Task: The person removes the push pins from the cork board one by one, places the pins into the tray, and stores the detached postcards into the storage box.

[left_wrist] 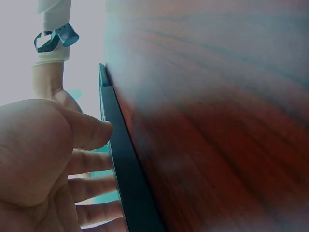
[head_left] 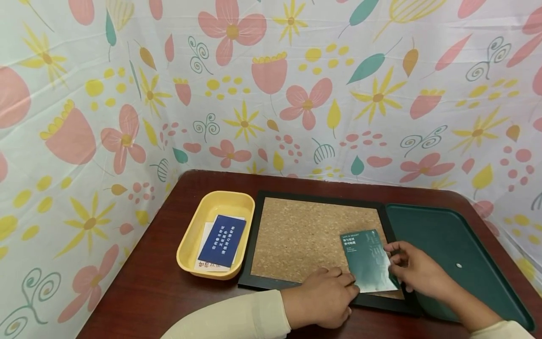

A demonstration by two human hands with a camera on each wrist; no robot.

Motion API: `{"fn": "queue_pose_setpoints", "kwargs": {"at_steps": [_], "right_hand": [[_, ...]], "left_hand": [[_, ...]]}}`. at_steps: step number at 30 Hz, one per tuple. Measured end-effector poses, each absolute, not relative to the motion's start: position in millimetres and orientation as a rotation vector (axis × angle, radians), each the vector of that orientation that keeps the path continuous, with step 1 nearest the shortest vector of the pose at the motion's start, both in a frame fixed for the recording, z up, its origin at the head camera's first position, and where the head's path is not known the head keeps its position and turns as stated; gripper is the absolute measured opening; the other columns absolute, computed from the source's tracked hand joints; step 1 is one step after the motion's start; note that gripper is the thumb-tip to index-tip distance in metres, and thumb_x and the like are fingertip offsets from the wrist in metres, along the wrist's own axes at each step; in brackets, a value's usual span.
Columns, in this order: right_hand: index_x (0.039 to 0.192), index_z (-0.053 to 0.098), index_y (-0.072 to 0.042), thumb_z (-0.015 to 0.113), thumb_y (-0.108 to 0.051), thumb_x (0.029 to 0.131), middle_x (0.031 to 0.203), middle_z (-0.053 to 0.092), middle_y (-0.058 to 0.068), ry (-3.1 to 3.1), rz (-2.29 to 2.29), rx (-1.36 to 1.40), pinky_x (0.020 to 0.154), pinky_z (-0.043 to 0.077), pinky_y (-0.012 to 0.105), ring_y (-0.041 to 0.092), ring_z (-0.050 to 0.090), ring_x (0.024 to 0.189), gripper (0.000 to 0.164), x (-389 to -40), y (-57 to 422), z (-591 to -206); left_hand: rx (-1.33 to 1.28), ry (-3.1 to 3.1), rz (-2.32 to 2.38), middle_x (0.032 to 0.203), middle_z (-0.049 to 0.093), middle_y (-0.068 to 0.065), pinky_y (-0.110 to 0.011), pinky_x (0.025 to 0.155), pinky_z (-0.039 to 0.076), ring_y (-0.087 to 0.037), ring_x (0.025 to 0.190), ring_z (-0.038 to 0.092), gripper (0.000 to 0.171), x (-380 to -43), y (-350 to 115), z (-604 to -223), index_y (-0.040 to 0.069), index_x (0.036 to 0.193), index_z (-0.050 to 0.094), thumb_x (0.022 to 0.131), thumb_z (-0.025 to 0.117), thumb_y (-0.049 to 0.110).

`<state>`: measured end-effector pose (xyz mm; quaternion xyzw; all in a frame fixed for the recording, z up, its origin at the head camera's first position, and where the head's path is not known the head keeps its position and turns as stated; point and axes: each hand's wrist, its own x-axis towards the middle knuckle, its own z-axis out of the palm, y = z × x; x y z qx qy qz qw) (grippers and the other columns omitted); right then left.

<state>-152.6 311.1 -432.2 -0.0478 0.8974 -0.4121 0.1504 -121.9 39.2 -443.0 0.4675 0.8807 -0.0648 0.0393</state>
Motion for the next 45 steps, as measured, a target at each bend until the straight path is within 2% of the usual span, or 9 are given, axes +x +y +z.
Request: {"fn": "queue_pose_setpoints", "kwargs": {"at_steps": [5, 10, 17, 24, 35, 45], "right_hand": [[0.144, 0.035, 0.014, 0.059, 0.001, 0.099, 0.109, 0.064, 0.018, 2.461, -1.302, -0.107, 0.058, 0.055, 0.04, 0.027, 0.062, 0.072, 0.052, -152, 317, -436], [0.149, 0.029, 0.013, 0.06, -0.001, 0.101, 0.119, 0.062, 0.023, 2.369, -1.409, -0.052, 0.066, 0.057, 0.043, 0.03, 0.065, 0.088, 0.059, -152, 320, -438], [0.153, 0.023, 0.009, 0.06, -0.002, 0.101, 0.111, 0.064, 0.018, 2.337, -1.482, 0.024, 0.069, 0.057, 0.042, 0.03, 0.063, 0.084, 0.065, -150, 317, -440], [0.153, 0.023, 0.009, 0.059, -0.001, 0.102, 0.109, 0.063, 0.018, 2.341, -1.519, 0.038, 0.069, 0.058, 0.041, 0.029, 0.06, 0.085, 0.063, -150, 312, -443], [0.153, 0.02, 0.009, 0.059, -0.002, 0.102, 0.117, 0.062, 0.02, 2.316, -1.566, 0.064, 0.07, 0.058, 0.042, 0.03, 0.062, 0.086, 0.065, -149, 310, -446], [0.154, 0.02, 0.008, 0.061, -0.005, 0.102, 0.114, 0.063, 0.019, 2.302, -1.625, 0.049, 0.072, 0.058, 0.042, 0.029, 0.063, 0.087, 0.068, -146, 301, -445]], "left_hand": [[1.413, 2.662, -0.159, 0.154, 0.041, 0.016, -0.028, 0.105, 0.04, -0.005, 0.14, 0.036, 0.048, -123, 38, -441, 0.036, 0.148, 0.053, 0.101, 0.055, 0.05], [1.354, 2.598, -0.025, 0.155, 0.041, 0.013, -0.03, 0.109, 0.038, -0.008, 0.143, 0.036, 0.048, -126, 33, -436, 0.035, 0.15, 0.051, 0.103, 0.053, 0.047], [1.337, 2.691, 0.073, 0.152, 0.047, 0.011, -0.033, 0.109, 0.04, -0.013, 0.141, 0.042, 0.043, -134, 10, -419, 0.033, 0.145, 0.056, 0.104, 0.054, 0.045], [1.291, 2.818, 0.205, 0.148, 0.054, 0.0, -0.033, 0.111, 0.038, -0.017, 0.138, 0.047, 0.043, -146, -19, -402, 0.019, 0.144, 0.059, 0.105, 0.055, 0.036], [1.174, 2.912, 0.351, 0.148, 0.054, -0.004, -0.038, 0.112, 0.039, -0.022, 0.138, 0.048, 0.043, -156, -56, -393, 0.016, 0.144, 0.06, 0.105, 0.056, 0.033], [1.084, 3.027, 0.42, 0.143, 0.059, -0.008, -0.04, 0.111, 0.04, -0.025, 0.136, 0.05, 0.041, -159, -85, -389, 0.012, 0.139, 0.064, 0.1, 0.061, 0.027]]}}
